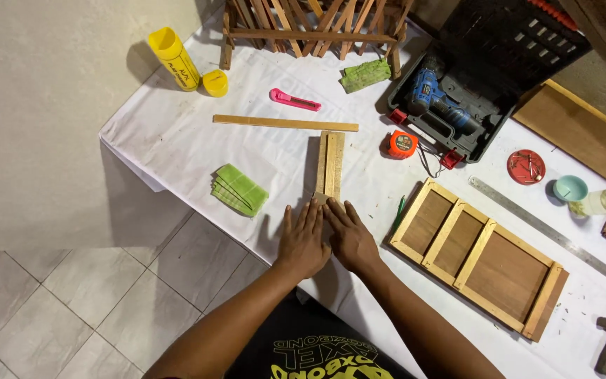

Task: The recorder is assembling and measuring wooden pieces at a workbench.

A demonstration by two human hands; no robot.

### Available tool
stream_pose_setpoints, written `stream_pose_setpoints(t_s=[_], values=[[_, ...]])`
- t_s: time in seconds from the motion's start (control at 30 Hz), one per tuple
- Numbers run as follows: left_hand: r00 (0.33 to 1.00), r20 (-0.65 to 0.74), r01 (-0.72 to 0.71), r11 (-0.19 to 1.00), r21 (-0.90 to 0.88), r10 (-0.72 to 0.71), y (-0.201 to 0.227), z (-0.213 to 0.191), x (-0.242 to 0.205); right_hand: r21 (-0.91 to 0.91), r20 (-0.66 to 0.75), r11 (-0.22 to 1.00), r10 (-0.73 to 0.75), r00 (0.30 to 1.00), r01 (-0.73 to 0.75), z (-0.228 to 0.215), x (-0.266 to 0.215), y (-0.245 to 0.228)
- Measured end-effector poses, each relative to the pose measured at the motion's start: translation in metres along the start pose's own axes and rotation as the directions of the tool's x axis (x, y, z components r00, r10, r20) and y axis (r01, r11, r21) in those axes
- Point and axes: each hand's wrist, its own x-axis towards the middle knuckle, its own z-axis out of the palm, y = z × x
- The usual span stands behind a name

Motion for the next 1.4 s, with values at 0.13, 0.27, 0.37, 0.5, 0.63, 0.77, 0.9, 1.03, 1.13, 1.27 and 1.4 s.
stream_pose_setpoints(t_s=[0.13,0.27,0.37,0.5,0.63,0.77,0.9,1.03,1.13,1.27,1.4], values=[[1.0,-0.013,-0.019,1.0,-0.021,0.019,-0.004,0.004,0.002,0.052,0.032,0.998,0.034,0.999,-0.036,-0.008,0.004,-0.001],[1.0,0.026,-0.016,1.0,-0.013,0.016,-0.017,-0.005,0.04,0.001,-0.053,0.998,-0.055,0.997,0.055,0.002,0.038,0.032],[1.0,0.028,-0.001,1.0,-0.022,0.001,-0.031,-0.015,0.083,0.023,-0.043,0.999,0.031,0.999,-0.03,-0.029,0.077,0.015],[0.999,0.046,-0.005,0.997,0.071,0.002,-0.047,-0.039,0.133,-0.006,-0.025,0.995,0.096,0.995,-0.096,-0.045,0.128,0.024],[1.0,0.017,0.005,0.998,0.061,-0.006,-0.057,-0.045,0.156,-0.143,-0.089,0.986,-0.104,0.991,0.09,-0.027,0.156,0.057],[1.0,-0.005,-0.009,0.996,0.091,0.01,-0.053,-0.033,0.142,-0.078,-0.064,0.997,0.006,0.998,-0.011,-0.04,0.135,0.033],[1.0,0.027,0.004,0.999,0.035,-0.005,-0.037,-0.019,0.1,-0.066,-0.068,0.997,-0.03,0.997,0.026,-0.019,0.096,0.034],[1.0,0.012,0.013,1.0,0.005,-0.013,-0.02,-0.003,0.051,-0.017,-0.037,1.0,-0.004,0.999,0.003,-0.016,0.047,0.014],[0.999,0.032,0.012,0.999,0.034,-0.013,-0.01,0.01,0.026,0.014,-0.014,1.0,0.008,1.0,-0.007,-0.008,0.02,0.007],[0.999,0.032,0.011,0.999,0.036,-0.012,-0.002,0.013,0.004,-0.032,0.011,0.999,-0.032,0.999,0.032,-0.01,0.001,-0.002],[1.0,0.022,-0.014,0.998,0.055,0.013,-0.006,0.011,0.005,-0.046,0.001,0.996,-0.075,0.997,0.075,-0.008,0.002,0.005]])
